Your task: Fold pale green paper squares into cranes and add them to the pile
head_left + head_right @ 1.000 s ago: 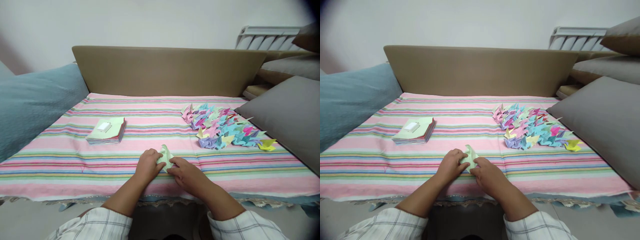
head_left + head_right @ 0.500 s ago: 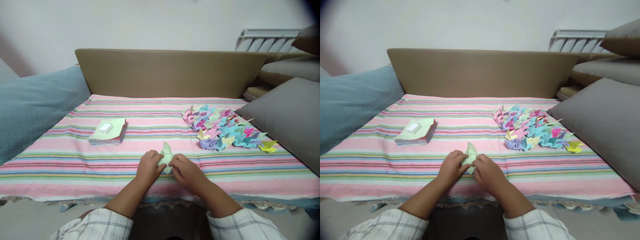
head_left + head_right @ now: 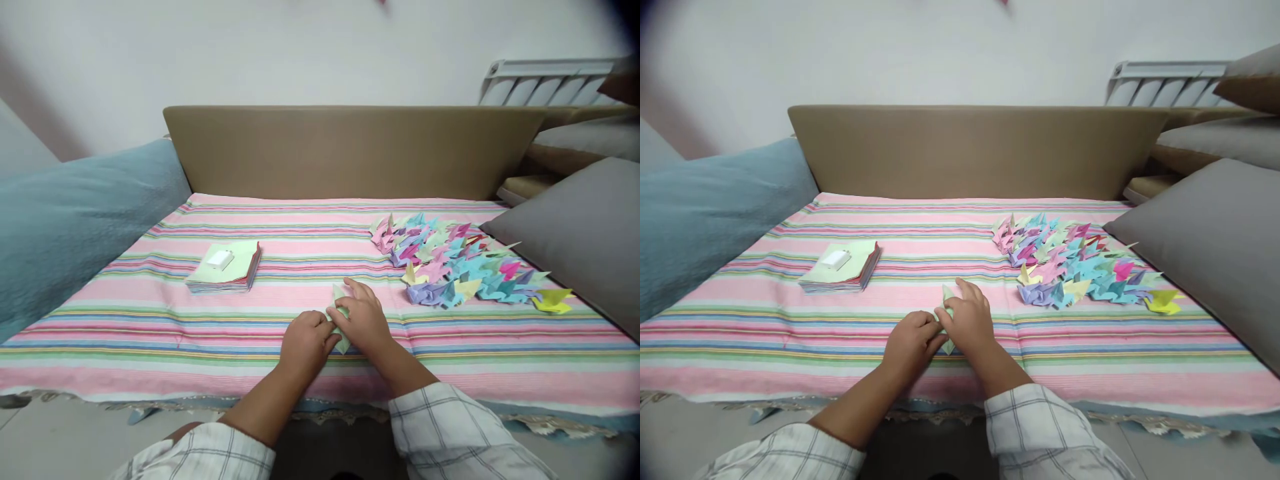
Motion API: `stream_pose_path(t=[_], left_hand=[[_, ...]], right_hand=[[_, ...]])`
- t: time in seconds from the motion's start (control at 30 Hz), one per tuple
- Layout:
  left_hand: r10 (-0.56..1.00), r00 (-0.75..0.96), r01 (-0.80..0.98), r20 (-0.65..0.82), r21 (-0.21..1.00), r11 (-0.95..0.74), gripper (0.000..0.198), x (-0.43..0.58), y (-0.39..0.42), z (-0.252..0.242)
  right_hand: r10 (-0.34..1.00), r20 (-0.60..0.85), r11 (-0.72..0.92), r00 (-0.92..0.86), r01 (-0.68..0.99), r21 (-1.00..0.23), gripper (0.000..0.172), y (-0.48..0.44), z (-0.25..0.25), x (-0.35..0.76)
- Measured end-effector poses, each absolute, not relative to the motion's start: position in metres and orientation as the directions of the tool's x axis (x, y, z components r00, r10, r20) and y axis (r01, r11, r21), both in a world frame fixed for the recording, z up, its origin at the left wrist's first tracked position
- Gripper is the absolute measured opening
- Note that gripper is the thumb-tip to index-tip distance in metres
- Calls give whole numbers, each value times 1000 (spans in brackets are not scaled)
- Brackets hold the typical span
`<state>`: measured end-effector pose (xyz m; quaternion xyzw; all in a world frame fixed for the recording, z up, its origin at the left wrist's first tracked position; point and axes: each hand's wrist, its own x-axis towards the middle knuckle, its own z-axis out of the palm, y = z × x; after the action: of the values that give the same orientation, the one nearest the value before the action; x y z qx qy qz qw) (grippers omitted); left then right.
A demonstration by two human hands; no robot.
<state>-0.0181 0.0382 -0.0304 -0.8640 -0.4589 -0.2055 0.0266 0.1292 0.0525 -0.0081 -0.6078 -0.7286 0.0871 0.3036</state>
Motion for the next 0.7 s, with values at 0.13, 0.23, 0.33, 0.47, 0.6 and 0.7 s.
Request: stream_pose_path(t=[0.13,0.23,0.33,0.47,0.6,0.7], left_hand=[[768,497,801,403,127,-585,14,-18,36,-32],[768,481,806,424,132,-577,11,-18,35,-34],[727,494,785,477,115,-609,9,-18,35,-36],[645,544,731,537,75,-679,12,-18,35,-38],[641,545,734,541,62,-676,11,-18,35,-40],[650,543,749,532,44,-661,10,-18,35,-41]], right_hand=[[962,272,168,-2,791,-588,16,60,-12,126],[975,223,154,-1,731,-665,18,66,-19,128],[978,209,151,-3,700,-698,19,69,-23,129],[976,217,152,7,692,-705,17,69,-22,128],[971,237,158,23,680,-716,16,68,-18,127],[975,220,144,36,652,-745,15,70,-18,128]])
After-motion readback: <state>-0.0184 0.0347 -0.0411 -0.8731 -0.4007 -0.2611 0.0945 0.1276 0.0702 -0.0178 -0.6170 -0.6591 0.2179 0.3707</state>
